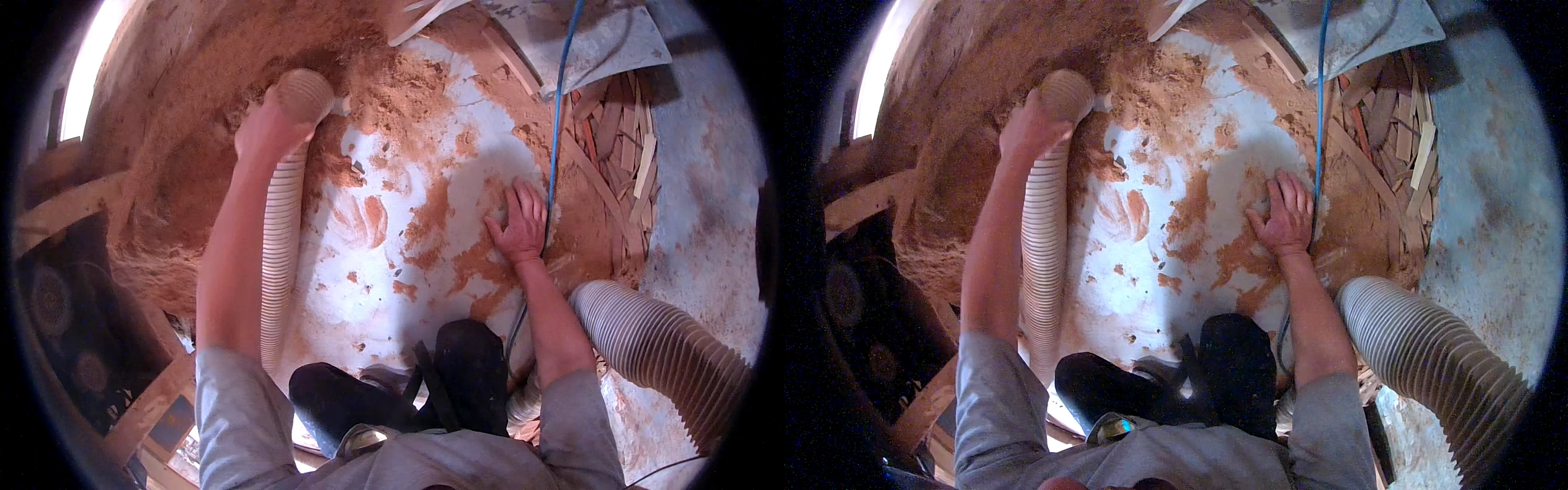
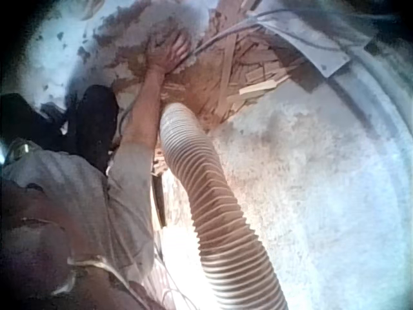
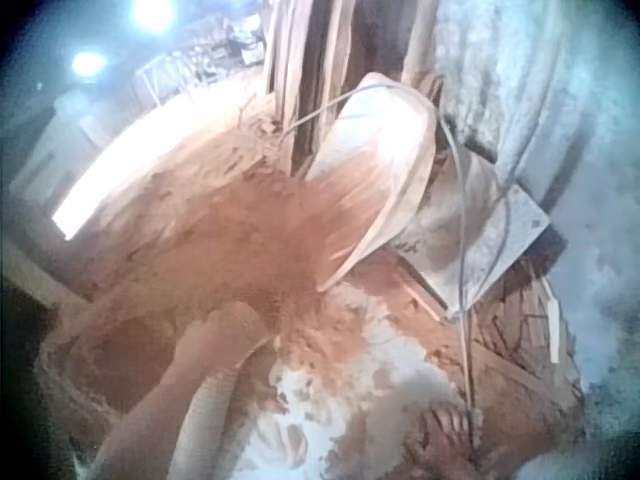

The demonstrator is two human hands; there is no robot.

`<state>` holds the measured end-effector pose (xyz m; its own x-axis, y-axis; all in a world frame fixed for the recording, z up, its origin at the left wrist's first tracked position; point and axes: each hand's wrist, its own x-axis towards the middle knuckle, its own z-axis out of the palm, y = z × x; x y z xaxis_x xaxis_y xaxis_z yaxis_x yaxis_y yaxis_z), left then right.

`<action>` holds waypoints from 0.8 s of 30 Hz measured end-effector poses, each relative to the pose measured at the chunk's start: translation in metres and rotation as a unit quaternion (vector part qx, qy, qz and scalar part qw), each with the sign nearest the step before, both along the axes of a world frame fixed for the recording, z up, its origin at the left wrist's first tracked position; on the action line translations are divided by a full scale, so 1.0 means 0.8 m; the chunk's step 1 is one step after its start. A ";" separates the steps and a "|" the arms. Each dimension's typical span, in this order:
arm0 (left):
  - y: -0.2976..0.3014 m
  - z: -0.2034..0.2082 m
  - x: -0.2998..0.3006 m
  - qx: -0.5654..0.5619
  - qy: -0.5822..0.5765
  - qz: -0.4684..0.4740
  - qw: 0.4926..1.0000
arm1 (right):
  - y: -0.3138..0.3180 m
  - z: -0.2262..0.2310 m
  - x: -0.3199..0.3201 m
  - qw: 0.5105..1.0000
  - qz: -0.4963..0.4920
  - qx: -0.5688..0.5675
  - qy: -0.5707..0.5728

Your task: The person kneels on the floor and uses a flexible vacuum hose to remove sawdust and debris from the floor surface. The person moves the hose nozzle across the floor to clear the area.

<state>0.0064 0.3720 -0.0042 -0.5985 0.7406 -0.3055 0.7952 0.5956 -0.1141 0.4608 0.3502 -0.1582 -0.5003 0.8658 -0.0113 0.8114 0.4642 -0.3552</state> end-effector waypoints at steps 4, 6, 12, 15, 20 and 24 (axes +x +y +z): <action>-0.067 0.006 0.038 -0.004 0.012 0.102 0.995 | -0.002 -0.005 0.003 1.000 -0.001 -0.006 -0.003; -0.076 -0.002 0.054 -0.012 0.026 0.128 0.991 | -0.004 -0.005 0.002 1.000 -0.004 -0.008 0.002; -0.006 -0.046 0.122 0.138 -0.021 -0.135 0.981 | 0.000 0.000 0.003 1.000 -0.004 -0.021 -0.015; 0.040 -0.096 0.117 0.137 -0.125 -0.009 0.983 | 0.001 -0.002 0.001 1.000 -0.005 -0.011 -0.006; 0.091 -0.138 0.105 0.094 -0.092 0.158 0.979 | 0.001 0.002 -0.001 1.000 0.001 -0.009 -0.001; 0.090 -0.123 0.117 0.076 -0.099 0.123 0.985 | -0.003 -0.004 0.004 1.000 -0.003 -0.012 0.009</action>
